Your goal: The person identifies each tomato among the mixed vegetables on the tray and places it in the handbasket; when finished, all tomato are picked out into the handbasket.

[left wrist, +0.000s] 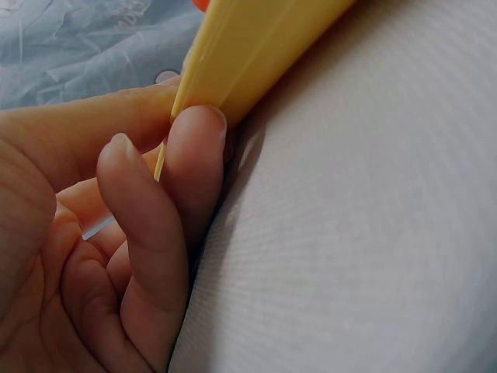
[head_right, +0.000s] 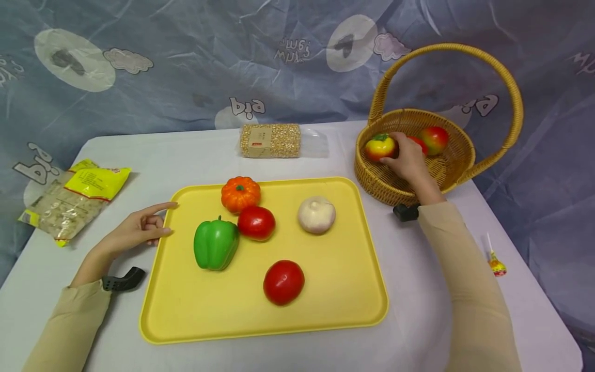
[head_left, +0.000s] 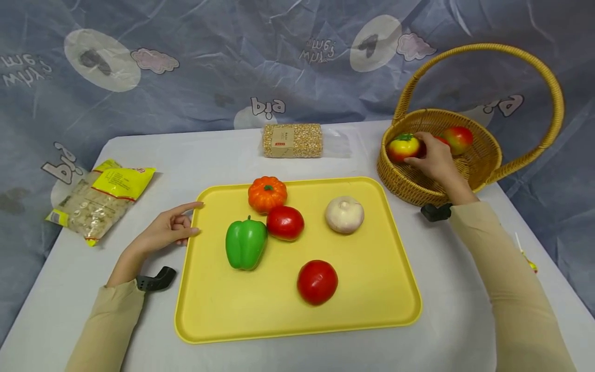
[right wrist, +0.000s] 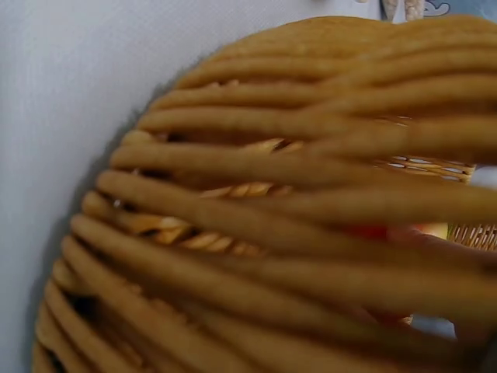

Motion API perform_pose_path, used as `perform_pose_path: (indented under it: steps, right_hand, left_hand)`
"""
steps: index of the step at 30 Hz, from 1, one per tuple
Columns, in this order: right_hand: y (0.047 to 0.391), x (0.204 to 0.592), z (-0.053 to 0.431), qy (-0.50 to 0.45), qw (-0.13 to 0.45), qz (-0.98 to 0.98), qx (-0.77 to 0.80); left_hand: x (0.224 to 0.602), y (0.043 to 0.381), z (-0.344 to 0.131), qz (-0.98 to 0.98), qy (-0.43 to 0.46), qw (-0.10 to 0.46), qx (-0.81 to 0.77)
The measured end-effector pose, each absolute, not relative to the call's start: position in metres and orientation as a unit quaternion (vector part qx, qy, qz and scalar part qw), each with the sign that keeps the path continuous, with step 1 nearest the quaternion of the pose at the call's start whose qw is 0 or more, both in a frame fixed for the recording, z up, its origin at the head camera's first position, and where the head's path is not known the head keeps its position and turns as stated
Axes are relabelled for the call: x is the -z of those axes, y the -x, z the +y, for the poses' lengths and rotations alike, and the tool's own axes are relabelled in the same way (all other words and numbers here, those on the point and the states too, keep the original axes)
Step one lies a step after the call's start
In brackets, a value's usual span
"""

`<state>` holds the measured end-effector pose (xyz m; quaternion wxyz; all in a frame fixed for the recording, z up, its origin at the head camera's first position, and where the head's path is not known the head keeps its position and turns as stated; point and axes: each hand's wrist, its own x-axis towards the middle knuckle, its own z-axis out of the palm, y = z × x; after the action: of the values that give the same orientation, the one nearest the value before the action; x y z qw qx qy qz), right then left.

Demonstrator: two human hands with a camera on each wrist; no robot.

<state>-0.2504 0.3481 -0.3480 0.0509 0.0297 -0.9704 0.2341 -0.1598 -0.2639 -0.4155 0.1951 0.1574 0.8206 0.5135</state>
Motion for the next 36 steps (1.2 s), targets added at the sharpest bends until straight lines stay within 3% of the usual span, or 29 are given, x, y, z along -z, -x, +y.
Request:
perform_pose_path:
  steps: [10,24,36]
  right_hand:
    - [0.25,0.347,0.346,-0.032,0.066,-0.969,-0.237]
    - [0.235,0.335,0.341,-0.015,0.035,-0.971,-0.235]
    - [0.21,0.313,0.33,-0.041,0.074,-0.967,-0.241]
  left_hand:
    - [0.415,0.16,-0.265,0.814,-0.16,0.201,-0.521]
    - [0.416,0.162,-0.267,0.812,-0.162,0.203,-0.523]
    - [0.415,0.162,-0.267,0.807,-0.161,0.208,-0.529]
